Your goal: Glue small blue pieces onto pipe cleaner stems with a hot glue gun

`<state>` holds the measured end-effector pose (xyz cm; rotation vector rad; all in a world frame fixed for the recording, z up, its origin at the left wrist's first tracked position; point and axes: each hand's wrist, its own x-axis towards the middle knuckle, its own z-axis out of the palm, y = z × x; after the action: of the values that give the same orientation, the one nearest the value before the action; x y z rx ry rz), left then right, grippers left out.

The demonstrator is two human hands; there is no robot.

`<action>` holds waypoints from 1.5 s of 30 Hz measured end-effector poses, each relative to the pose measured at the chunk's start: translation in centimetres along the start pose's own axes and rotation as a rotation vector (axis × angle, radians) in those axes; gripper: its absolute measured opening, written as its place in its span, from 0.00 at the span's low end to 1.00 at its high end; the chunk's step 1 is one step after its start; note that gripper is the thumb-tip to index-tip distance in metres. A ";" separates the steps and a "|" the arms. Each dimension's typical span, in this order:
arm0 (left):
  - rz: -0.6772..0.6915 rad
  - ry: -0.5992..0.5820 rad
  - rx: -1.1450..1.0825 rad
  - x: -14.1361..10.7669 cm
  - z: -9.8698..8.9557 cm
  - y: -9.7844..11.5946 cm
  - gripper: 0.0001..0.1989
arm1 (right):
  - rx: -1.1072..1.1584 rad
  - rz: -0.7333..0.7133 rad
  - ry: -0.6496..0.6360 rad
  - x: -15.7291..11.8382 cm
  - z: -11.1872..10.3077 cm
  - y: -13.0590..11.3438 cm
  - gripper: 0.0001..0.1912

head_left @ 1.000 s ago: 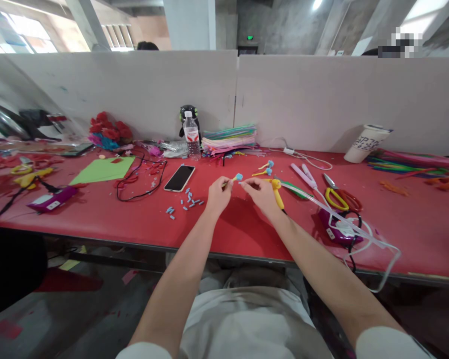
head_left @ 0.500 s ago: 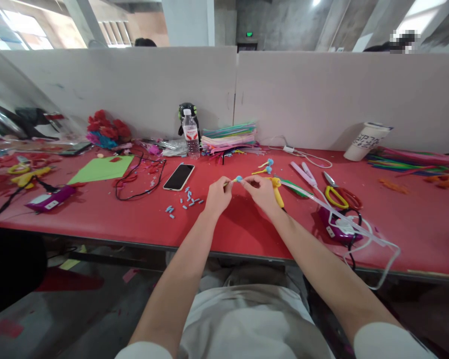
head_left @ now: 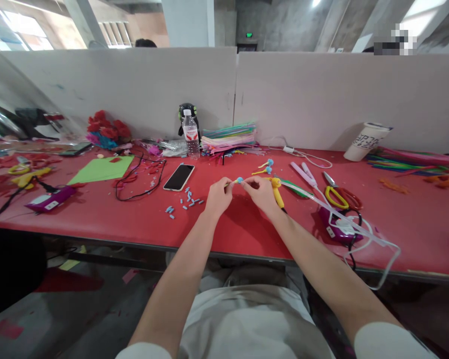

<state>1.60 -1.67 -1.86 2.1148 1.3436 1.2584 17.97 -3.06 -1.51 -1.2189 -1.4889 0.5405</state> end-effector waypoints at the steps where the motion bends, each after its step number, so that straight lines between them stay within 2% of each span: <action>1: -0.004 -0.003 0.001 0.0 0.0 0.0 0.08 | -0.002 0.004 0.002 0.0 0.0 0.0 0.17; 11: -0.038 -0.003 -0.039 -0.1 -0.1 0.3 0.08 | 0.028 0.034 0.049 -0.2 -0.1 -0.6 0.17; 19: -0.059 0.014 -0.052 -0.1 -0.3 0.4 0.09 | 0.048 0.020 0.023 -0.2 -0.1 -0.5 0.18; 38: -0.015 0.009 -0.039 -0.1 -0.1 0.2 0.09 | 0.008 0.011 0.072 0.0 0.2 -0.2 0.15; 42: -0.013 0.018 -0.022 0.0 -0.1 0.1 0.08 | 0.109 0.018 0.085 0.1 0.4 0.0 0.15; 45: -0.006 0.003 -0.021 0.1 -0.4 0.1 0.09 | 0.221 0.061 0.005 0.2 0.5 0.4 0.18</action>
<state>1.38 -1.75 -1.55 2.0940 1.3307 1.2681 17.69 -2.61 -1.95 -1.0944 -1.3522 0.7230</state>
